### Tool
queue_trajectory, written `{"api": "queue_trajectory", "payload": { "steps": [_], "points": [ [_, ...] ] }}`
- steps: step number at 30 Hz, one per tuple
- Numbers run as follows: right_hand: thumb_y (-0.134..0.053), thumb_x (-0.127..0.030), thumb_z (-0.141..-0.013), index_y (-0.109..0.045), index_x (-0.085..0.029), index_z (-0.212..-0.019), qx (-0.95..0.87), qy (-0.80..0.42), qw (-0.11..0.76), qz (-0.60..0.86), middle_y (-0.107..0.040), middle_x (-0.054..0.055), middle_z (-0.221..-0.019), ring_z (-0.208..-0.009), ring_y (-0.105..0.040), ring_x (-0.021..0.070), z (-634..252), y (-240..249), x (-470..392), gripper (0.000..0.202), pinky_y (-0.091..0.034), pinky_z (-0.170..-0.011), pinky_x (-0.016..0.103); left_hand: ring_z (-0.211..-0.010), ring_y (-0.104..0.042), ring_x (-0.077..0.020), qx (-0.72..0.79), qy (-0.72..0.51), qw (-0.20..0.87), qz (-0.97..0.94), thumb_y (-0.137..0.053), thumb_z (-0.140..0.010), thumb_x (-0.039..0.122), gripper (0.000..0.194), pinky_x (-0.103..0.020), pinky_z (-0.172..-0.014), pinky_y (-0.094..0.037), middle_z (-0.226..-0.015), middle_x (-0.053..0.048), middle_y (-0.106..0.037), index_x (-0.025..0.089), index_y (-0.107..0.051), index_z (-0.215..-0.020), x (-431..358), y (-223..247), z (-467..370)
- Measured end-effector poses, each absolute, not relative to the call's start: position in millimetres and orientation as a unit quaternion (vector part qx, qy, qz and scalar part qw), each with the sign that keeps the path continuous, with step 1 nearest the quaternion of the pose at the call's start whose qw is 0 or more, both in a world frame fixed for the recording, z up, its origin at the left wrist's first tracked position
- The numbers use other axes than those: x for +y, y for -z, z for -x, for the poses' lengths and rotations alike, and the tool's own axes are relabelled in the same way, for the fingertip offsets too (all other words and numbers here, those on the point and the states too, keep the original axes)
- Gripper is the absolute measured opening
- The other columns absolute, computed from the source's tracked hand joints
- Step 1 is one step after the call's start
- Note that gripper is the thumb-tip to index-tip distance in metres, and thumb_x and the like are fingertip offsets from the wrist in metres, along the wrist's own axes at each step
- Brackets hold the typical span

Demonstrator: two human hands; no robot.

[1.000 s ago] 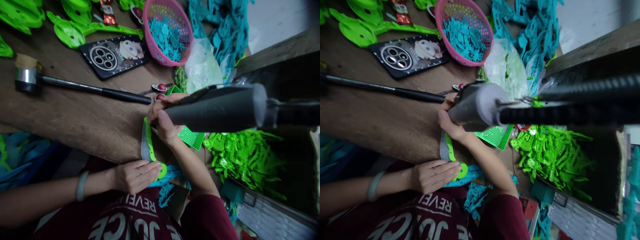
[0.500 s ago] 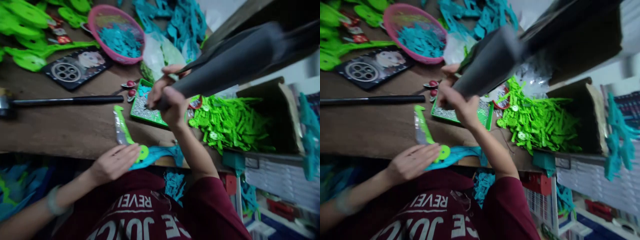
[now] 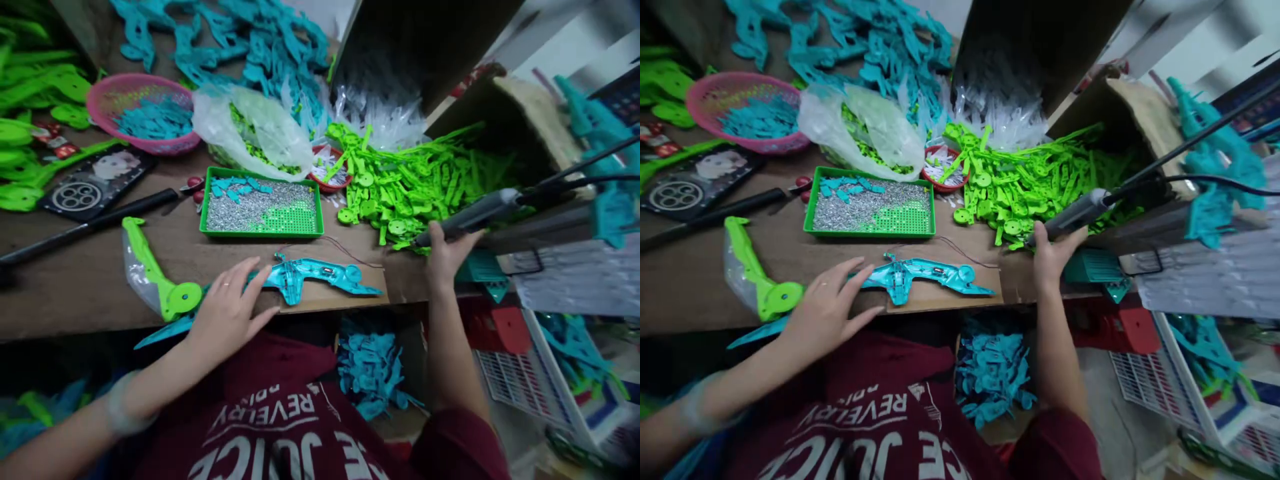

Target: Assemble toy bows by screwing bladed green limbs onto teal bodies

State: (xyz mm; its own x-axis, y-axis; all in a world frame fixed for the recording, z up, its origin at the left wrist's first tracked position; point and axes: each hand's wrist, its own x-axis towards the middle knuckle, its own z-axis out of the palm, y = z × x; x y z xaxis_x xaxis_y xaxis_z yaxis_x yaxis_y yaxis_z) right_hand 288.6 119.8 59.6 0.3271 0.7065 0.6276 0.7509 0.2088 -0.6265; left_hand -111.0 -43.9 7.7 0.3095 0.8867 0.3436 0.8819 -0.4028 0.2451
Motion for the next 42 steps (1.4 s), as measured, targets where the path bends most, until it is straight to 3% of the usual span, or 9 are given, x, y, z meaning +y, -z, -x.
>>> {"api": "queue_trajectory", "payload": {
  "steps": [4, 9, 14, 19, 25, 33, 37, 39, 42],
  "points": [
    [-0.069, -0.040, -0.085, -0.056, -0.028, -0.128, -0.668, 0.370, 0.521, 0.382, -0.061, 0.012, -0.107, -0.100, -0.061, 0.0276, -267, -87, 70, 0.047, -0.054, -0.082, 0.044, -0.111, -0.064, -0.0366, 0.526, -0.184, -0.014, -0.830, -0.059, -0.096, 0.039, 0.048, -0.052, -0.091, -0.054, -0.126, -0.023, -0.064, 0.010, -0.055, -0.133, -32, 11, 94],
    [-0.051, -0.012, -0.095, -0.063, -0.015, -0.117, -0.974, -0.016, 0.180, 0.134, -0.068, 0.013, -0.111, -0.098, -0.063, 0.0234, -147, -68, 79, 0.025, -0.057, -0.075, 0.040, -0.105, -0.068, -0.0314, 0.476, -0.186, -0.095, -0.854, -0.059, -0.096, 0.031, 0.035, -0.047, -0.092, -0.053, -0.119, -0.019, -0.069, 0.012, -0.061, -0.125, -55, 17, 114],
    [-0.054, -0.027, -0.097, -0.060, -0.021, -0.071, -0.975, -0.139, 0.165, 0.052, -0.070, -0.001, -0.089, -0.090, -0.063, 0.0106, -62, -38, 127, 0.028, -0.054, -0.076, 0.024, -0.105, -0.070, -0.0293, 0.468, -0.180, -0.142, -0.854, -0.059, -0.096, 0.033, 0.036, -0.044, -0.095, -0.053, -0.119, -0.017, -0.071, 0.012, -0.061, -0.126, -60, 17, 120],
    [-0.056, -0.022, -0.098, -0.063, -0.018, -0.085, -0.955, -0.263, 0.105, 0.085, -0.065, -0.006, -0.065, -0.056, -0.057, 0.0050, -96, -77, 115, 0.015, -0.041, -0.052, 0.016, -0.109, -0.068, -0.0317, 0.493, -0.186, -0.096, -0.844, -0.058, -0.096, 0.043, 0.047, -0.046, -0.094, -0.054, -0.125, -0.021, -0.068, 0.009, -0.061, -0.129, -56, 13, 139],
    [-0.056, -0.032, -0.098, -0.069, -0.017, -0.102, -0.865, -0.342, -0.033, 0.365, -0.068, 0.001, -0.075, -0.063, -0.060, 0.0102, -206, -137, 90, 0.020, -0.041, -0.059, 0.021, -0.115, -0.065, -0.0358, 0.508, -0.174, -0.035, -0.843, -0.064, -0.092, 0.048, 0.054, -0.050, -0.097, -0.052, -0.130, -0.022, -0.065, 0.010, -0.060, -0.129, -51, 10, 153],
    [-0.057, -0.050, -0.095, -0.077, -0.014, -0.087, -0.746, -0.410, 0.049, 0.523, -0.069, 0.005, -0.072, -0.066, -0.063, 0.0102, -370, -165, 48, 0.041, -0.044, -0.061, 0.026, -0.108, -0.065, -0.0371, 0.485, -0.157, -0.055, -0.858, -0.063, -0.092, 0.046, 0.055, -0.051, -0.093, -0.053, -0.127, -0.023, -0.064, 0.009, -0.057, -0.132, -47, 16, 160],
    [-0.071, -0.040, -0.085, -0.075, -0.021, -0.066, -0.678, -0.431, 0.460, 0.377, -0.062, 0.005, -0.076, -0.076, -0.063, 0.0148, -347, -143, 28, 0.027, -0.051, -0.067, 0.030, -0.116, -0.062, -0.0408, 0.486, -0.164, -0.034, -0.858, -0.059, -0.095, 0.036, 0.046, -0.055, -0.093, -0.053, -0.136, -0.026, -0.057, 0.009, -0.055, -0.132, -47, 10, 152],
    [-0.072, -0.038, -0.081, -0.055, -0.020, -0.044, -0.565, -0.433, 0.644, 0.280, -0.058, 0.004, -0.075, -0.082, -0.061, 0.0149, -301, -126, 27, 0.044, -0.054, -0.075, 0.031, -0.126, -0.056, -0.0423, 0.485, -0.188, -0.022, -0.854, -0.058, -0.094, 0.028, 0.044, -0.057, -0.096, -0.052, -0.147, -0.026, -0.048, 0.012, -0.053, -0.135, -48, -10, 140],
    [-0.061, -0.047, -0.087, -0.036, -0.021, -0.051, -0.439, -0.623, 0.604, 0.234, -0.028, -0.007, -0.049, -0.044, -0.032, 0.0069, -215, -106, 29, 0.051, -0.037, -0.043, 0.018, -0.133, -0.053, -0.0366, 0.489, -0.285, -0.012, -0.824, -0.063, -0.092, 0.023, 0.046, -0.056, -0.106, -0.047, -0.149, -0.020, -0.048, 0.020, -0.052, -0.137, -44, -57, 120]
  ]
}}
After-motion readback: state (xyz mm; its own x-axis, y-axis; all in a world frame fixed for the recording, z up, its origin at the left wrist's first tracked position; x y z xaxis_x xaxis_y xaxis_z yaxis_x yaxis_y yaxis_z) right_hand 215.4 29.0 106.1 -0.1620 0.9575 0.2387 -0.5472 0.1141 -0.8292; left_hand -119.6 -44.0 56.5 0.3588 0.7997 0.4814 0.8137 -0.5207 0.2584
